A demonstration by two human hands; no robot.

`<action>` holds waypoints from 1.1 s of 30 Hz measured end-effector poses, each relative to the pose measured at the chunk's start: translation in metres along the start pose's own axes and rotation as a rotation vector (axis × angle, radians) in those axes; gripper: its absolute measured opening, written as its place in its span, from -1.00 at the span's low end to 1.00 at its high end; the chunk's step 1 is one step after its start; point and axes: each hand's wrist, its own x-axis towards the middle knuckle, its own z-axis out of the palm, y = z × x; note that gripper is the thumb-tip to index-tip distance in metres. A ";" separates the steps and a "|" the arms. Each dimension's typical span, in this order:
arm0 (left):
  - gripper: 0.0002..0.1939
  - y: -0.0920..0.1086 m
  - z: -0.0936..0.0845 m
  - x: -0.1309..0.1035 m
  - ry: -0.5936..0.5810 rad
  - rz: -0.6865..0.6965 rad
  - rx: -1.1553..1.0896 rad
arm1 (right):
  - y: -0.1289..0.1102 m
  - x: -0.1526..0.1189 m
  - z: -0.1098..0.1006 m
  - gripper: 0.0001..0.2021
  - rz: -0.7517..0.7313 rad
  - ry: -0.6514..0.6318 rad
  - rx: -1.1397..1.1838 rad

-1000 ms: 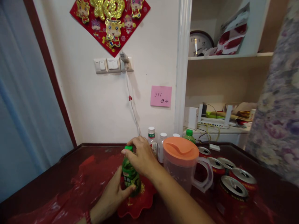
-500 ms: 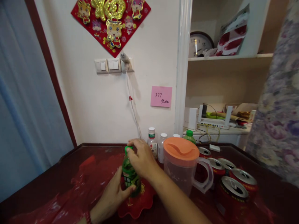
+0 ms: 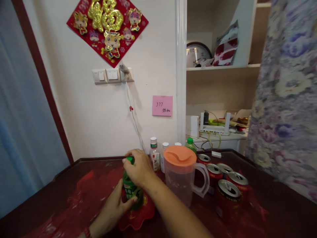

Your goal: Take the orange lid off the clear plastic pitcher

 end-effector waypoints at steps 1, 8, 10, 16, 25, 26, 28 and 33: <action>-0.33 0.000 -0.001 0.001 -0.023 -0.003 -0.010 | 0.000 0.000 -0.003 -0.85 -0.013 -0.035 0.002; -0.33 0.017 -0.005 0.001 -0.049 0.012 -0.013 | -0.002 0.000 0.002 -0.80 0.071 0.043 -0.129; -0.32 0.019 -0.005 0.000 -0.032 0.010 -0.017 | -0.005 -0.002 0.006 -0.72 0.096 0.099 -0.166; -0.33 0.016 -0.004 0.000 0.005 -0.015 -0.030 | -0.005 -0.006 0.000 -0.76 0.024 0.055 -0.121; -0.32 0.019 -0.003 0.000 0.004 -0.019 -0.031 | -0.003 -0.004 0.004 -0.77 0.066 0.058 -0.168; -0.32 0.020 -0.003 -0.001 0.003 -0.020 -0.030 | -0.004 -0.005 0.006 -0.75 0.090 0.083 -0.182; -0.31 0.020 -0.003 -0.001 0.012 -0.020 -0.024 | -0.008 -0.005 0.006 -0.72 0.126 0.112 -0.190; -0.29 0.017 -0.004 0.001 0.008 0.002 -0.026 | -0.024 -0.025 -0.016 -0.64 0.096 0.050 -0.126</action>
